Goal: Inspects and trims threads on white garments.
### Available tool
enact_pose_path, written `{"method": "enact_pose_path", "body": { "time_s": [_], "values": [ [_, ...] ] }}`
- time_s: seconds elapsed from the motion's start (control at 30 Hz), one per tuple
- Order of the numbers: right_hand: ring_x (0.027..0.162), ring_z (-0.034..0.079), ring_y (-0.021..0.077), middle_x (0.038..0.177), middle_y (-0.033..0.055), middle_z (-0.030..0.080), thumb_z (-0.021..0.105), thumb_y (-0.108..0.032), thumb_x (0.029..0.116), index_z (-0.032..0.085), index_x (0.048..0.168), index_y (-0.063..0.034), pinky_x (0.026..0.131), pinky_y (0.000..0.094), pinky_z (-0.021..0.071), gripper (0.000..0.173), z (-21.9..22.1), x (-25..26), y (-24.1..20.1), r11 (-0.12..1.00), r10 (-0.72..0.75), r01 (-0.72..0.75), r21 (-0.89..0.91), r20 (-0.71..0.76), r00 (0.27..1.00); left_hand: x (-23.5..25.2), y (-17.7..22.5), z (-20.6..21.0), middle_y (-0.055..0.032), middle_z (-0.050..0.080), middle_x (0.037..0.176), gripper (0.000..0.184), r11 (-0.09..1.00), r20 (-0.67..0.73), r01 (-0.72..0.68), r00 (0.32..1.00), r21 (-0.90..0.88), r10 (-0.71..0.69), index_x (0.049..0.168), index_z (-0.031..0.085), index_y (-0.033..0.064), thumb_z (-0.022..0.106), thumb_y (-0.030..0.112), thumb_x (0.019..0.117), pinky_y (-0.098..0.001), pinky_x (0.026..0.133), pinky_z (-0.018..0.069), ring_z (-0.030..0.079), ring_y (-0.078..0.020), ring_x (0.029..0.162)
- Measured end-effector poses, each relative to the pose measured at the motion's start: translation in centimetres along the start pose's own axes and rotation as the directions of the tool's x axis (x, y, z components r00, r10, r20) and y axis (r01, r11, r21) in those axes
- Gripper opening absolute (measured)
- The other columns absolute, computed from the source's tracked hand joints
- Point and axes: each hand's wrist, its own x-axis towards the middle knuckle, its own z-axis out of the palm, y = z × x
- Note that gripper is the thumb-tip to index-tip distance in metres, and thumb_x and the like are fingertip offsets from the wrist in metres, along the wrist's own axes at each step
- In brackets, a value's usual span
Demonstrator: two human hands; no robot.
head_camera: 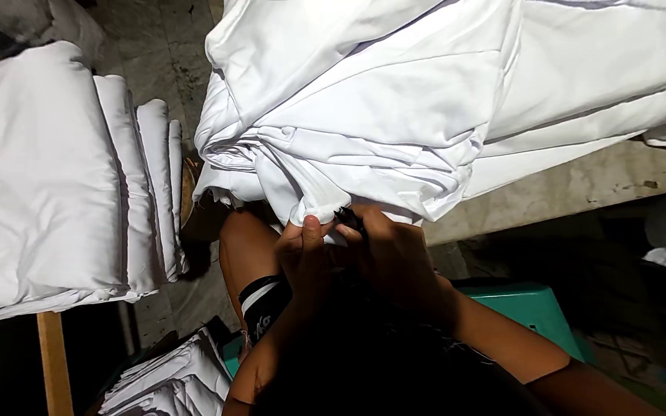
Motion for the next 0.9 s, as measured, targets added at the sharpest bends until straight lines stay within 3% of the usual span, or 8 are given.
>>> {"method": "enact_pose_path", "body": {
  "time_s": [0.17,0.27,0.33,0.4,0.5,0.63,0.73,0.9],
  "values": [
    [0.046,0.057,0.0223,0.063,0.0094,0.059,0.048,-0.022,0.1014,0.066,0.095,0.0023,0.039,0.0346,0.0386,0.031,-0.1,0.1,0.0,1.000,0.009,-0.009,-0.012,0.019,1.000,0.0,-0.3,-0.1,0.0114,0.076,0.090,0.020,1.000,-0.006,-0.017,1.000,0.013,0.017,0.095,0.076,0.0250,0.059,0.016,0.1002,-0.0218,0.080,0.0588,0.071,0.0005,0.086],
    [0.049,0.053,0.0157,0.063,0.0070,0.056,0.054,-0.025,0.1000,0.063,0.098,0.0035,0.044,0.0289,0.0392,0.030,0.3,0.3,0.6,0.983,0.058,-0.061,0.174,0.023,0.998,0.0,-0.5,-0.4,0.0132,0.074,0.088,0.020,0.998,0.013,-0.033,0.999,0.056,0.033,0.095,0.075,0.0251,0.058,0.017,0.1011,-0.0197,0.076,0.0579,0.070,0.0025,0.083],
    [0.053,0.045,0.0027,0.064,-0.0012,0.049,0.059,-0.032,0.0989,0.059,0.094,-0.0020,0.049,0.0177,0.0370,0.030,1.0,0.6,1.1,0.899,0.164,-0.176,0.400,0.064,0.984,0.0,-0.7,-0.6,0.0134,0.074,0.088,0.019,0.997,0.023,-0.039,0.999,0.071,0.038,0.095,0.075,0.0244,0.058,0.017,0.1014,-0.0195,0.075,0.0574,0.069,0.0029,0.082],
    [0.053,0.041,-0.0076,0.063,-0.0104,0.047,0.064,-0.026,0.0963,0.058,0.087,-0.0090,0.049,0.0104,0.0353,0.021,1.4,1.2,1.2,0.730,0.283,-0.293,0.617,0.117,0.952,-0.1,-0.8,-0.6,0.0135,0.074,0.088,0.017,0.997,0.019,-0.030,0.999,0.069,0.028,0.095,0.075,0.0244,0.060,0.018,0.1007,-0.0195,0.075,0.0576,0.069,0.0029,0.083],
    [0.060,0.048,-0.0113,0.074,-0.0141,0.055,0.068,-0.017,0.0948,0.055,0.089,-0.0148,0.054,0.0066,0.0420,0.014,1.3,1.4,1.6,0.599,0.206,-0.098,0.795,-0.035,0.978,-0.1,-0.6,-0.7,0.0118,0.075,0.092,0.016,0.999,0.008,-0.021,1.000,0.045,0.020,0.098,0.076,0.0243,0.061,0.019,0.1007,-0.0221,0.080,0.0588,0.071,0.0005,0.088],
    [0.086,0.059,0.0010,0.103,0.0073,0.059,0.068,-0.011,0.0946,0.053,0.101,-0.0034,0.070,0.0097,0.0496,0.018,1.5,1.6,2.1,0.794,-0.073,0.225,0.564,-0.280,0.957,0.0,-0.8,-0.8,0.0123,0.075,0.092,0.015,0.997,0.038,-0.062,0.997,0.043,0.060,0.099,0.076,0.0251,0.062,0.023,0.1007,-0.0196,0.078,0.0579,0.070,0.0021,0.085],
    [0.079,0.061,0.0091,0.098,0.0145,0.065,0.062,-0.004,0.0949,0.056,0.101,0.0007,0.065,0.0138,0.0486,0.010,1.7,1.9,1.5,0.888,-0.153,0.258,0.381,-0.283,0.947,0.1,-0.9,-0.7,0.0142,0.074,0.093,0.016,0.991,0.043,-0.101,0.994,0.084,0.098,0.099,0.076,0.0267,0.060,0.023,0.1017,-0.0191,0.078,0.0573,0.069,0.0032,0.087],
    [0.072,0.063,0.0151,0.092,0.0137,0.066,0.055,-0.004,0.0940,0.050,0.095,-0.0032,0.055,0.0213,0.0472,0.005,1.6,1.8,1.4,0.927,-0.218,0.268,0.263,-0.206,0.954,0.1,-0.9,-0.9,0.0161,0.073,0.096,0.018,0.981,0.047,-0.135,0.990,0.140,0.130,0.097,0.076,0.0273,0.060,0.022,0.1017,-0.0191,0.079,0.0568,0.067,0.0044,0.090]
  ]
}}
